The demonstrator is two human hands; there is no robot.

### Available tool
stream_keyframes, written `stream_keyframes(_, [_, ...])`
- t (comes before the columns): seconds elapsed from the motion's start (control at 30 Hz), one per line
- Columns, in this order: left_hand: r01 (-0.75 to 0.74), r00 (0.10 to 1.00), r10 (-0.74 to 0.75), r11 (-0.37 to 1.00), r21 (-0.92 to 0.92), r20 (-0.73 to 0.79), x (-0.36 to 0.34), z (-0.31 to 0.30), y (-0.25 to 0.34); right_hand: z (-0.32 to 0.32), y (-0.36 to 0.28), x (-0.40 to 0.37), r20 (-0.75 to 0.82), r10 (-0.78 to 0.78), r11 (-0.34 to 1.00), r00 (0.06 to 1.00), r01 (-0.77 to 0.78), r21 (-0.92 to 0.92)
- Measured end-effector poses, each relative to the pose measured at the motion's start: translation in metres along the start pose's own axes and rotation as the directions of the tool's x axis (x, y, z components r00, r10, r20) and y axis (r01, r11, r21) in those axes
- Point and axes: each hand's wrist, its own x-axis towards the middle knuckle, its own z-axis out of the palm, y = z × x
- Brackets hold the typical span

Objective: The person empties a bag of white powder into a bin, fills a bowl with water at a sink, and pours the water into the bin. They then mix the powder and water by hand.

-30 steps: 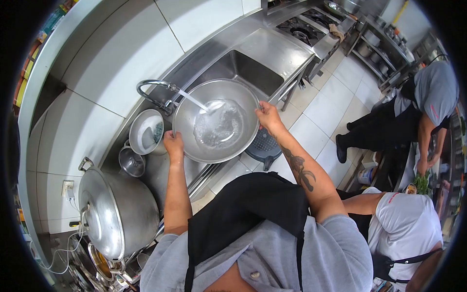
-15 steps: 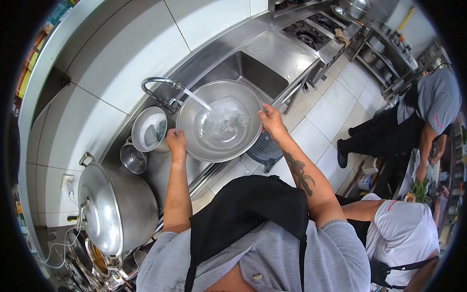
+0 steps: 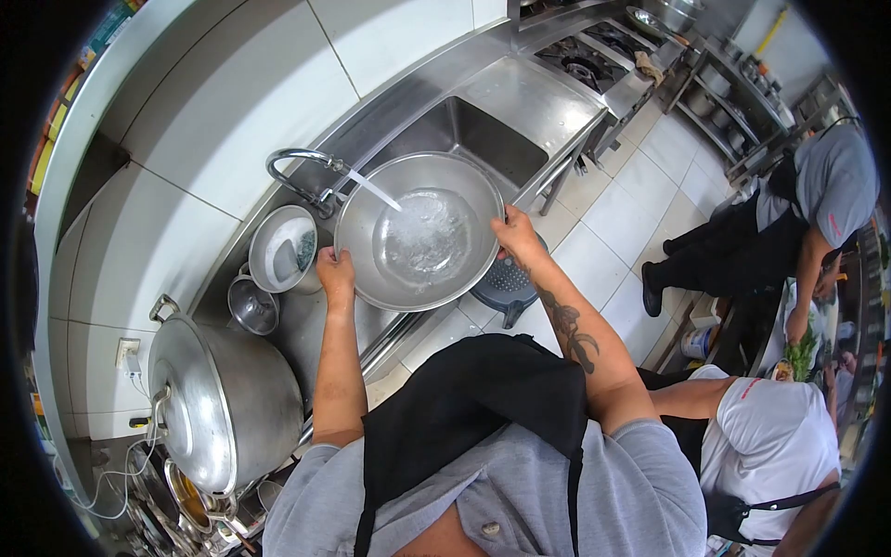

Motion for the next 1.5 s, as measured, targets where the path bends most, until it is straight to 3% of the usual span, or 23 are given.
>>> stream_keyframes(0.27, [0.004, 1.000, -0.004, 1.000, -0.019, -0.016, -0.004, -0.002, 0.003, 0.004, 0.011, 0.005, -0.087, -0.053, 0.998, 0.995, 0.050, -0.027])
stream_keyframes(0.73, [0.023, 0.999, -0.024, 0.999, -0.043, -0.028, -0.005, -0.004, 0.002, 0.002, 0.008, 0.007, -0.008, -0.035, 0.999, 0.999, 0.035, 0.003])
stream_keyframes(0.87, [0.030, 0.999, -0.028, 0.998, 0.059, -0.023, -0.007, -0.005, 0.009, 0.004, 0.018, 0.011, -0.009, -0.036, 0.998, 0.999, 0.037, 0.046])
stream_keyframes(0.9, [0.029, 0.999, -0.025, 0.991, 0.133, -0.032, -0.005, -0.005, 0.006, 0.000, 0.011, 0.006, 0.062, -0.030, 0.999, 0.998, 0.029, 0.019])
stream_keyframes(0.97, [-0.090, 0.979, 0.126, 0.972, 0.215, -0.159, -0.005, 0.014, -0.028, -0.003, 0.022, 0.006, 0.112, -0.167, 0.982, 0.980, 0.155, 0.111])
stream_keyframes(1.0, [0.012, 0.995, -0.004, 0.998, 0.069, -0.102, -0.010, 0.004, -0.009, -0.004, 0.020, 0.003, 0.168, -0.190, 0.975, 0.967, 0.165, 0.151])
stream_keyframes(1.03, [0.023, 0.999, -0.015, 0.983, 0.180, -0.042, -0.012, -0.005, 0.003, -0.005, 0.046, 0.027, 0.065, -0.140, 0.990, 0.988, 0.137, 0.045])
stream_keyframes(1.17, [-0.043, 0.975, 0.060, 0.996, 0.081, -0.212, -0.019, 0.000, 0.001, -0.007, 0.030, 0.022, 0.110, 0.070, 0.997, 0.991, -0.068, -0.021])
stream_keyframes(1.2, [0.012, 0.982, -0.010, 1.000, 0.013, -0.187, -0.019, -0.004, 0.005, -0.011, 0.038, 0.029, 0.119, 0.092, 0.996, 0.989, -0.089, -0.028])
stream_keyframes(1.33, [0.145, 0.987, -0.151, 0.983, -0.109, -0.054, -0.023, -0.024, 0.026, -0.006, 0.029, 0.027, 0.091, 0.136, 0.989, 0.986, -0.129, -0.077])
stream_keyframes(1.5, [0.027, 0.984, -0.025, 1.000, 0.009, -0.177, -0.018, 0.004, -0.006, -0.010, 0.040, 0.035, 0.167, 0.078, 0.997, 0.983, -0.076, -0.020])
